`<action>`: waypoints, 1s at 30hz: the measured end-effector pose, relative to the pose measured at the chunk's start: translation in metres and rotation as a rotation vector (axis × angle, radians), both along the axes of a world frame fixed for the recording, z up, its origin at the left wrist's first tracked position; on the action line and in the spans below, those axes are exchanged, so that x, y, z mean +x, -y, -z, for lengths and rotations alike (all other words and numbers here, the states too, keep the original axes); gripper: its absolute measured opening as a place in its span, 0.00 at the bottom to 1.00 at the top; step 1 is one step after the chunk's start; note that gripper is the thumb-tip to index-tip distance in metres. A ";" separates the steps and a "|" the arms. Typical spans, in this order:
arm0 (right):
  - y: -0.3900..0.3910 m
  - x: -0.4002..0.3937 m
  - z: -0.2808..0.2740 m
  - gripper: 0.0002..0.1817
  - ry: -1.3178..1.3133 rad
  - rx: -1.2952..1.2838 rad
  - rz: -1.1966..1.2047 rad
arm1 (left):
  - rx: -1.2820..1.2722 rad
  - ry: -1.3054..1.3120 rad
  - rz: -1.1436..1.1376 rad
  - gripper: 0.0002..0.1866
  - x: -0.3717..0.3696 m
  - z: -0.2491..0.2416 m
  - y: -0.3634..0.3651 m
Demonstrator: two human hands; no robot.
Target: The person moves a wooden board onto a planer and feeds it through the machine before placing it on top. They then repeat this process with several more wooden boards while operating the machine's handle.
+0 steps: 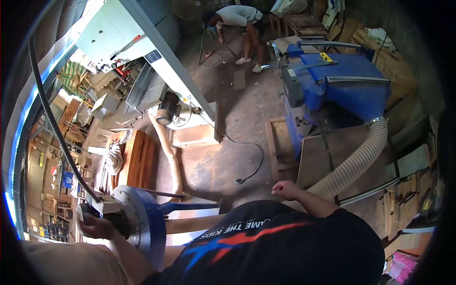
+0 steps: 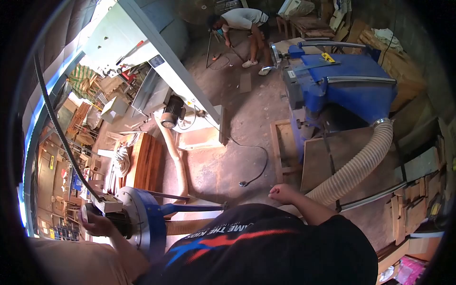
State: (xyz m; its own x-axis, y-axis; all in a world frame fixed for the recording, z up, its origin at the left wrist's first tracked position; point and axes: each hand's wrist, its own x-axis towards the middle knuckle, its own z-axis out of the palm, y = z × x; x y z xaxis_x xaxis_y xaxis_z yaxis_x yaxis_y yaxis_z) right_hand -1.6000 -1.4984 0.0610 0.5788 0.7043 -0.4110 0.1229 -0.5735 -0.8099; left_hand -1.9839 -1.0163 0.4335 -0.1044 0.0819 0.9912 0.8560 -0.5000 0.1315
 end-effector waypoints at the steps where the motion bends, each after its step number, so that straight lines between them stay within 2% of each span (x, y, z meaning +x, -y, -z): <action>1: 0.010 0.001 0.003 0.20 -0.016 0.011 -0.008 | 0.055 -0.024 0.263 0.18 0.011 0.035 0.018; 3: 0.025 -0.001 0.009 0.19 -0.055 0.031 -0.026 | -0.072 -0.044 0.539 0.12 0.054 0.112 0.085; 6: 0.036 -0.006 0.006 0.20 -0.083 0.028 -0.099 | -0.453 -0.141 0.655 0.13 0.072 0.274 0.146; 7: 0.036 -0.008 0.005 0.20 -0.105 0.025 -0.119 | -0.637 -0.190 0.678 0.14 0.071 0.317 0.162; 8: 0.035 -0.010 0.003 0.20 -0.052 0.008 -0.176 | -0.967 -0.309 0.717 0.16 0.064 0.358 0.178; 9: 0.033 -0.012 0.008 0.20 -0.107 0.035 -0.205 | -1.292 -0.432 0.710 0.17 0.053 0.391 0.190; 11: 0.027 -0.016 0.017 0.20 -0.217 0.077 -0.271 | -1.761 -0.793 0.734 0.20 0.029 0.436 0.201; 13: 0.016 -0.018 -0.003 0.25 -0.225 0.033 -0.348 | -2.057 -1.066 0.804 0.24 0.011 0.463 0.206; 14: 0.014 -0.023 -0.014 0.27 -0.231 0.009 -0.387 | -2.121 -1.041 0.901 0.25 0.003 0.474 0.207; 16: 0.021 -0.039 -0.022 0.32 -0.549 0.101 -0.309 | -2.207 -0.882 1.131 0.29 -0.011 0.487 0.202; 18: 0.035 -0.053 -0.056 0.43 -0.709 0.050 -0.321 | -2.138 -0.962 0.817 0.31 -0.017 0.466 0.201; 19: 0.041 -0.061 -0.071 0.43 -0.785 0.030 -0.329 | -2.077 -1.043 0.611 0.32 -0.021 0.435 0.202; 22: 0.070 -0.087 -0.107 0.43 -0.878 0.078 -0.327 | -2.096 -1.138 0.628 0.33 -0.070 0.449 0.195; 24: 0.084 -0.108 -0.123 0.44 -0.913 0.163 -0.293 | -2.041 -1.364 0.666 0.33 -0.098 0.497 0.191; 25: 0.084 -0.121 -0.126 0.44 -0.929 0.201 -0.278 | -2.032 -1.430 0.679 0.33 -0.118 0.498 0.206; 26: 0.080 -0.135 -0.129 0.45 -0.940 0.240 -0.266 | -2.018 -1.355 0.743 0.33 -0.139 0.502 0.219; 30: 0.063 -0.195 -0.134 0.46 -0.963 0.365 -0.190 | -2.202 -1.412 0.526 0.33 -0.178 0.521 0.258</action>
State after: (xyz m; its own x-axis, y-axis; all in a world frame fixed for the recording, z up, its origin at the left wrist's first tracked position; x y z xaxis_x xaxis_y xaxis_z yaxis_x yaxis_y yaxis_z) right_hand -1.7945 -1.5609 0.1949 -0.0137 0.9233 -0.3837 -0.6030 -0.3137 -0.7334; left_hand -2.1617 -1.2745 -0.0875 0.4422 0.2440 -0.8631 0.7801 -0.5795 0.2358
